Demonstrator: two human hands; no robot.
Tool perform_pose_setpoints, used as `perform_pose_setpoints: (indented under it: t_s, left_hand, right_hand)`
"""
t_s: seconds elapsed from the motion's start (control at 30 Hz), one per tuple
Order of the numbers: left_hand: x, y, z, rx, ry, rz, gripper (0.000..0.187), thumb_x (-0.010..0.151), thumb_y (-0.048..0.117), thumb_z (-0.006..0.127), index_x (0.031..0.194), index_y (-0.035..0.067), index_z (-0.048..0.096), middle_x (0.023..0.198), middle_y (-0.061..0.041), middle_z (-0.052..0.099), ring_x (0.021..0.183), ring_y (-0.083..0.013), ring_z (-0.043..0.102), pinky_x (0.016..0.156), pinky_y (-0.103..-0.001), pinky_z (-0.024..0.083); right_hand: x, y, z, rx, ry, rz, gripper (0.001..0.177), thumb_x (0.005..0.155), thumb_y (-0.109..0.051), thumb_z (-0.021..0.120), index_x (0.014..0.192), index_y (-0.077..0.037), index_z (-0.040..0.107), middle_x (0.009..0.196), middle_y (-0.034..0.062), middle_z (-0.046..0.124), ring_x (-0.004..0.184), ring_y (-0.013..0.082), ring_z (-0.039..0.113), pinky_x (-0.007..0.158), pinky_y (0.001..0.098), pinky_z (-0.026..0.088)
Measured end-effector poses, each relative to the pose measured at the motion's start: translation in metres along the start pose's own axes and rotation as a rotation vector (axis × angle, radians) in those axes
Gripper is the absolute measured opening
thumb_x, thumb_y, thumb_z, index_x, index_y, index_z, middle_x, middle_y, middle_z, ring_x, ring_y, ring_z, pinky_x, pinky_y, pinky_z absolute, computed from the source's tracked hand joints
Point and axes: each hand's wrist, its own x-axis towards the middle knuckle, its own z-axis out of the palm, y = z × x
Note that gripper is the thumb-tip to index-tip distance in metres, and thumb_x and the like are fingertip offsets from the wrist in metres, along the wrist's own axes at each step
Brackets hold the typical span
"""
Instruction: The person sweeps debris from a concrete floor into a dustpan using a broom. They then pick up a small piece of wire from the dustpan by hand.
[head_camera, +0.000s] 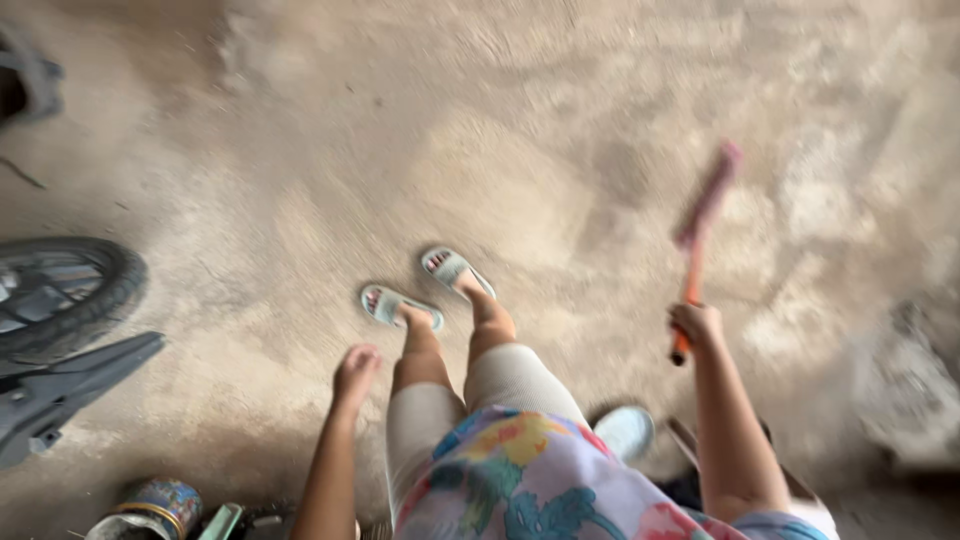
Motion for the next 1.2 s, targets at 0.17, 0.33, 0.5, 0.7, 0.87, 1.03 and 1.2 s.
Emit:
perform_pose_setpoints:
  t_s: [0.17,0.33,0.5,0.7,0.87,1.03,1.2]
  left_hand:
    - [-0.017,0.003,0.005,0.181,0.059,-0.072,0.024,0.094,0.017,0.062,0.114,0.005,0.068,0.100,-0.010,0.075,0.086,-0.0169,0.071,0.078,-0.029,0.057]
    - [-0.038,0.000,0.004,0.259,0.142,-0.101,0.027,0.087,0.018,0.063,0.109,0.006,0.071,0.094,-0.007,0.076,0.079,-0.0160,0.071,0.073,-0.030,0.057]
    - [-0.045,0.001,0.006,0.343,0.176,-0.114,0.024,0.090,0.024,0.064,0.107,0.008,0.072,0.085,-0.008,0.076,0.074,-0.0168,0.071,0.072,-0.031,0.056]
    - [-0.046,-0.003,0.016,0.241,0.211,-0.030,0.026,0.089,0.024,0.063,0.107,0.008,0.072,0.086,-0.008,0.077,0.073,-0.0167,0.073,0.071,-0.032,0.058]
    - [-0.054,-0.005,0.011,0.263,0.264,-0.018,0.024,0.091,0.026,0.064,0.103,0.007,0.073,0.084,-0.008,0.077,0.072,-0.0160,0.073,0.071,-0.031,0.057]
    - [-0.070,-0.001,0.007,0.221,0.271,-0.117,0.025,0.091,0.027,0.064,0.101,0.006,0.074,0.082,-0.011,0.077,0.071,-0.0183,0.072,0.070,-0.034,0.058]
    - [-0.076,0.011,0.005,0.253,0.270,-0.165,0.025,0.088,0.024,0.063,0.103,0.008,0.074,0.084,-0.011,0.078,0.075,-0.0193,0.075,0.074,-0.033,0.059]
  right_hand:
    - [0.038,-0.030,-0.013,0.168,0.009,0.179,0.026,0.092,-0.012,0.070,0.103,0.005,0.054,0.074,0.0103,0.056,0.057,0.0206,0.054,0.048,0.0356,0.045]
    - [0.044,-0.054,0.081,-0.072,-0.349,0.154,0.025,0.092,-0.030,0.067,0.095,-0.013,0.049,0.065,0.0060,0.040,0.048,0.0236,0.036,0.041,0.0416,0.032]
    - [-0.051,-0.080,0.223,-0.128,-0.374,-0.173,0.016,0.087,-0.005,0.071,0.095,0.005,0.061,0.066,0.0079,0.060,0.054,0.0187,0.057,0.045,0.0366,0.047]
    - [-0.072,-0.136,0.251,-0.138,-0.659,-0.319,0.013,0.090,-0.003,0.067,0.097,0.007,0.061,0.063,0.0081,0.056,0.046,0.0174,0.052,0.040,0.0336,0.045]
    - [-0.088,-0.151,0.203,-0.049,-0.735,-0.281,0.043,0.093,-0.002,0.063,0.135,0.006,0.058,0.061,0.0010,0.050,0.045,0.0086,0.045,0.036,0.0255,0.037]
    - [-0.088,-0.127,0.154,-0.074,-0.596,-0.347,0.042,0.094,-0.004,0.062,0.135,0.002,0.058,0.062,0.0049,0.052,0.044,0.0128,0.045,0.037,0.0277,0.041]
    - [-0.081,-0.096,0.087,-0.103,-0.330,-0.264,0.014,0.097,-0.005,0.066,0.106,0.005,0.069,0.064,0.0081,0.055,0.049,0.0157,0.048,0.043,0.0324,0.040]
